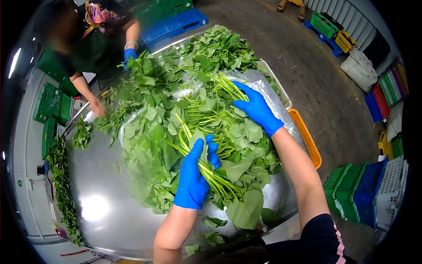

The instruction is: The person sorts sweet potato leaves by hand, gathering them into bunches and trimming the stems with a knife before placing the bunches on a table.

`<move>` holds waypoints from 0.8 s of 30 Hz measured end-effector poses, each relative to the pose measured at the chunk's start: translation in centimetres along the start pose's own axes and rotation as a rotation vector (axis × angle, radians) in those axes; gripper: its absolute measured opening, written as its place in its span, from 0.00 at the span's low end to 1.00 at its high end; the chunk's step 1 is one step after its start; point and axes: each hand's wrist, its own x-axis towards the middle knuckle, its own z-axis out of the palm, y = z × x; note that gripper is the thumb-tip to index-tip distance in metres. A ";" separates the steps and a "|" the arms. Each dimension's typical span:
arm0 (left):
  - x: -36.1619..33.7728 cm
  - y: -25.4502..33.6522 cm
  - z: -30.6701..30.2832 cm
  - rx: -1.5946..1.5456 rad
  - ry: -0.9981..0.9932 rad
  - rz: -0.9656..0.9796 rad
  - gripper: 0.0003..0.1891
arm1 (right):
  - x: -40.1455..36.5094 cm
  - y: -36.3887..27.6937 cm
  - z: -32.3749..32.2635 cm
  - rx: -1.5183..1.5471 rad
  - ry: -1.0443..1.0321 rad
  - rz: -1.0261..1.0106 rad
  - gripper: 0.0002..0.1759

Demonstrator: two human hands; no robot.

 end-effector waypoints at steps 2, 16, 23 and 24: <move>0.5 -0.2 -0.2 0.013 -0.028 0.009 0.18 | -1.4 -0.7 -0.1 -0.021 0.085 -0.055 0.32; 2.5 -3.5 0.7 0.101 -0.218 0.170 0.23 | -11.0 -7.4 2.4 -0.620 0.020 -0.567 0.27; -0.6 -4.8 -0.2 -0.090 -0.071 0.111 0.19 | -14.6 -7.7 4.0 -0.442 -0.074 -0.526 0.27; -1.2 -4.9 -0.8 -0.121 -0.063 0.115 0.19 | -14.9 -7.9 3.8 -0.413 -0.116 -0.536 0.28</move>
